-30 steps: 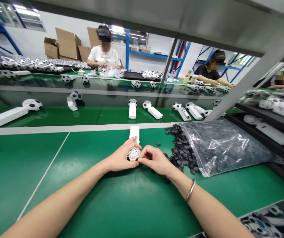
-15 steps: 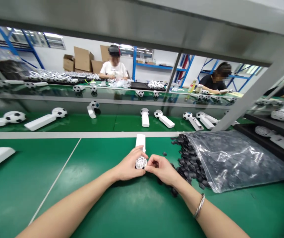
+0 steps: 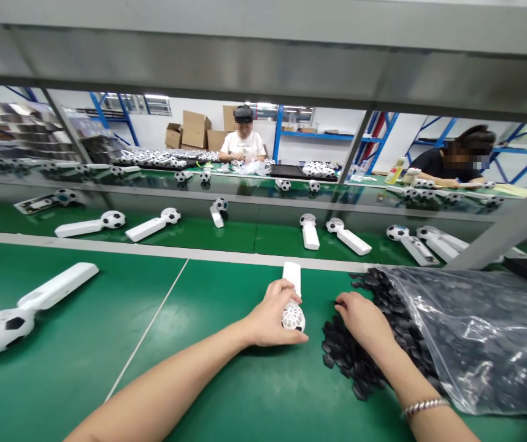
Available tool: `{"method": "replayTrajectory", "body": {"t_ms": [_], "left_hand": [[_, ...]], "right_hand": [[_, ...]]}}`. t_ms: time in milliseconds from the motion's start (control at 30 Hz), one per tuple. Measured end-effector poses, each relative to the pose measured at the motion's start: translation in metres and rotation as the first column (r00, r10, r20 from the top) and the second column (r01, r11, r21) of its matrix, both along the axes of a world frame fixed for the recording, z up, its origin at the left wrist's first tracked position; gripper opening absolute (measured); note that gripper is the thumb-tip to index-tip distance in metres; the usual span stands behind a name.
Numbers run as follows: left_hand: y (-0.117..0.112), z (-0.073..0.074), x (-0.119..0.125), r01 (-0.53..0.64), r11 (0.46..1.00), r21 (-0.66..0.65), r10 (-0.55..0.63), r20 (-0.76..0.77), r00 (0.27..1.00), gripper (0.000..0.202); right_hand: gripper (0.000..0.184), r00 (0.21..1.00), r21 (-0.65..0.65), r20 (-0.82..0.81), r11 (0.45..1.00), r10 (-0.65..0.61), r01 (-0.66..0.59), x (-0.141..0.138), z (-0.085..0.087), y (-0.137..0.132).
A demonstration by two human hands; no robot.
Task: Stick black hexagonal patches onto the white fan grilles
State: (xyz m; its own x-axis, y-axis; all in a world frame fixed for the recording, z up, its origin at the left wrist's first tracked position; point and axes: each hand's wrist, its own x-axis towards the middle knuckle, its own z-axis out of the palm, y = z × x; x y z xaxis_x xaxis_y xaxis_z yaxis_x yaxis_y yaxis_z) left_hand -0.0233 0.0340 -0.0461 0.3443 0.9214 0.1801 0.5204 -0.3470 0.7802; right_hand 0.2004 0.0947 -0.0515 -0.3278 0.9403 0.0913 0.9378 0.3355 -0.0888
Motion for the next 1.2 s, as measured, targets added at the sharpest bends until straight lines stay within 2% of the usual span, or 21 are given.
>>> {"method": "replayTrajectory", "body": {"t_ms": [67,133,200,267,367,467,533,633,767,900,1000,1200], "left_hand": [[-0.002,0.000,0.003,-0.130,0.990,-0.047,0.129,-0.014,0.992,0.068],[-0.003,0.002,0.003,-0.181,0.979,-0.090,0.180,-0.013,0.984,0.065],[-0.003,0.007,-0.001,-0.120,0.986,-0.112,0.121,-0.002,0.993,0.060],[-0.002,0.013,-0.009,0.014,0.993,-0.117,-0.014,0.006,1.000,0.057],[0.000,0.021,-0.018,0.167,0.978,-0.128,-0.169,-0.008,0.986,0.058],[-0.001,0.021,-0.018,0.103,0.983,-0.155,-0.112,-0.046,0.993,0.064],[-0.003,0.018,-0.012,0.012,0.989,-0.146,-0.022,-0.066,0.998,0.062],[-0.006,0.014,-0.004,-0.054,0.993,-0.107,0.044,-0.093,0.995,0.050],[-0.006,0.013,-0.001,-0.046,0.997,-0.064,0.038,-0.115,0.993,0.044],[-0.004,0.012,-0.003,-0.026,0.999,-0.045,0.021,-0.108,0.994,0.043],[-0.003,0.011,-0.004,-0.019,0.999,-0.040,0.015,-0.104,0.994,0.043],[-0.002,0.011,-0.007,0.011,0.999,-0.052,-0.017,-0.114,0.993,0.044]], "right_hand": [[0.022,0.998,0.035,0.063,0.999,-0.011,0.008,-0.004,0.000,-0.001],[0.028,0.997,0.071,0.077,0.997,0.007,-0.012,-0.005,-0.002,0.000],[0.034,0.997,0.095,0.062,0.994,0.041,-0.047,-0.002,-0.005,0.002],[0.033,0.998,0.087,0.027,0.994,0.059,-0.061,0.001,-0.006,0.004],[0.022,0.984,0.071,-0.168,0.997,0.056,-0.045,0.003,0.001,0.001],[0.011,0.892,0.060,-0.442,0.995,0.098,-0.079,-0.002,0.014,-0.009],[0.010,0.831,0.071,-0.528,0.985,0.173,-0.160,-0.008,0.020,-0.017],[0.011,0.784,0.080,-0.551,0.954,0.284,-0.289,-0.020,0.024,-0.029],[0.012,0.716,0.017,-0.615,0.913,0.330,-0.407,-0.031,0.021,-0.039],[0.011,0.660,-0.036,-0.694,0.901,0.288,-0.432,-0.033,0.019,-0.043],[0.007,0.626,-0.021,-0.721,0.893,0.299,-0.450,-0.035,0.018,-0.045],[0.008,0.613,-0.027,-0.715,0.864,0.335,-0.504,-0.039,0.021,-0.046]]}}
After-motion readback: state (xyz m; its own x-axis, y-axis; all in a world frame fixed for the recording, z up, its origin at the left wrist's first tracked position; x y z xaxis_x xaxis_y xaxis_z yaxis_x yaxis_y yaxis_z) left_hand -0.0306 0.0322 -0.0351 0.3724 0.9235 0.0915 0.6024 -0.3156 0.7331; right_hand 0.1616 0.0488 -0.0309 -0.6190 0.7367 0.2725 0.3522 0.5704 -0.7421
